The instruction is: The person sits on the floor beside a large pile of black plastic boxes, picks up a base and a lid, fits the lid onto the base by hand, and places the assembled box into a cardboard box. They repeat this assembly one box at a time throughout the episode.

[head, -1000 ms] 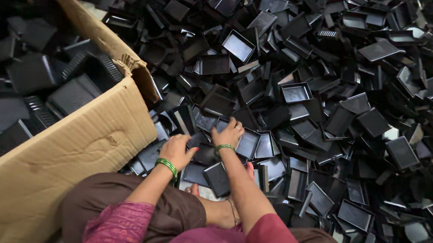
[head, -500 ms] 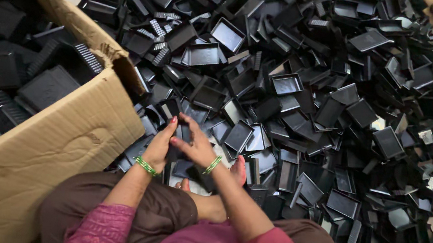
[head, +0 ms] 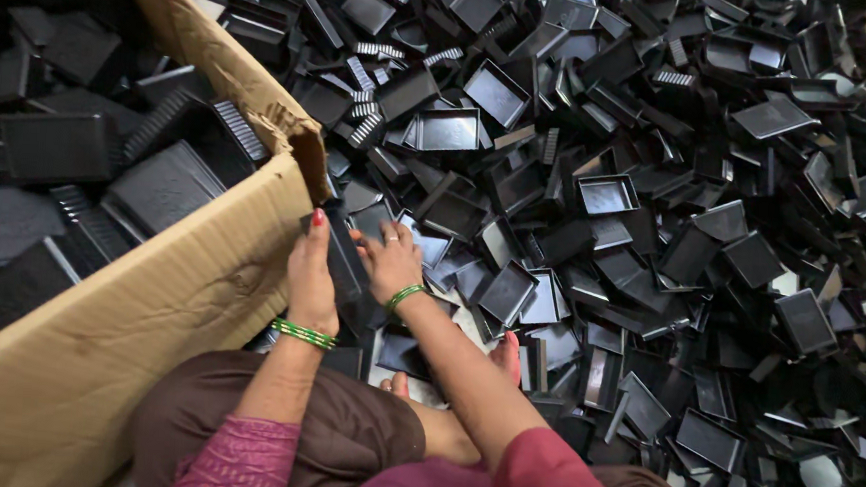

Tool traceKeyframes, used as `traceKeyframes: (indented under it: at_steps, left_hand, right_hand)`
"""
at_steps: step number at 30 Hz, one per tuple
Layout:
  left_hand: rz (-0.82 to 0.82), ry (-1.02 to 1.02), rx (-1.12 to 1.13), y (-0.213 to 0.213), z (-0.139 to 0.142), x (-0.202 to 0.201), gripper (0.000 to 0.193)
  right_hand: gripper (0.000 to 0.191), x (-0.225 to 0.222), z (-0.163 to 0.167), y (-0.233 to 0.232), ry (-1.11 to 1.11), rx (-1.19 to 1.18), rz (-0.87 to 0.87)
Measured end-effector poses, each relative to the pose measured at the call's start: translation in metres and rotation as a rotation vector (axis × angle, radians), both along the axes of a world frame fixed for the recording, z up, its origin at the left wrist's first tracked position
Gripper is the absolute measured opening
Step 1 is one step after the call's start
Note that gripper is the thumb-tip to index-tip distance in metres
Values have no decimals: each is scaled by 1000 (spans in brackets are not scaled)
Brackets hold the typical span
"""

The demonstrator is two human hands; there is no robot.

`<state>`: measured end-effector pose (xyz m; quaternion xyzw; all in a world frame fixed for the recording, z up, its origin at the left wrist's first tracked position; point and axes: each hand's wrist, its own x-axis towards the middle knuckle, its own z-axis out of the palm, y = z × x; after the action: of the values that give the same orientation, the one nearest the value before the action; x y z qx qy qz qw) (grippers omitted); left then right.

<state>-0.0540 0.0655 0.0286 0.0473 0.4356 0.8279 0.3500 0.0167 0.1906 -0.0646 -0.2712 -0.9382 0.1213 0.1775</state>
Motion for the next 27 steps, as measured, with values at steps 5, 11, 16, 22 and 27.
traceKeyframes:
  at_steps: [5,11,16,22,27]
  left_hand:
    - [8,65,-68,4,-3,-1,45]
    - [-22,70,-85,10,-5,4,44]
    - [-54,93,-139,10,-12,7,43]
    - [-55,77,-202,7,-21,1,47]
    - [-84,112,-180,13,-28,4,47]
  right_hand:
    - [33,8,4,4,17,15,-101]
    - [61,17,20,8,-57,150,-116]
    - [65,1,24,9,-185,-45,-150]
    - [38,12,18,31,-25,-319,-308]
    - [30,71,36,36,431,-169,-266]
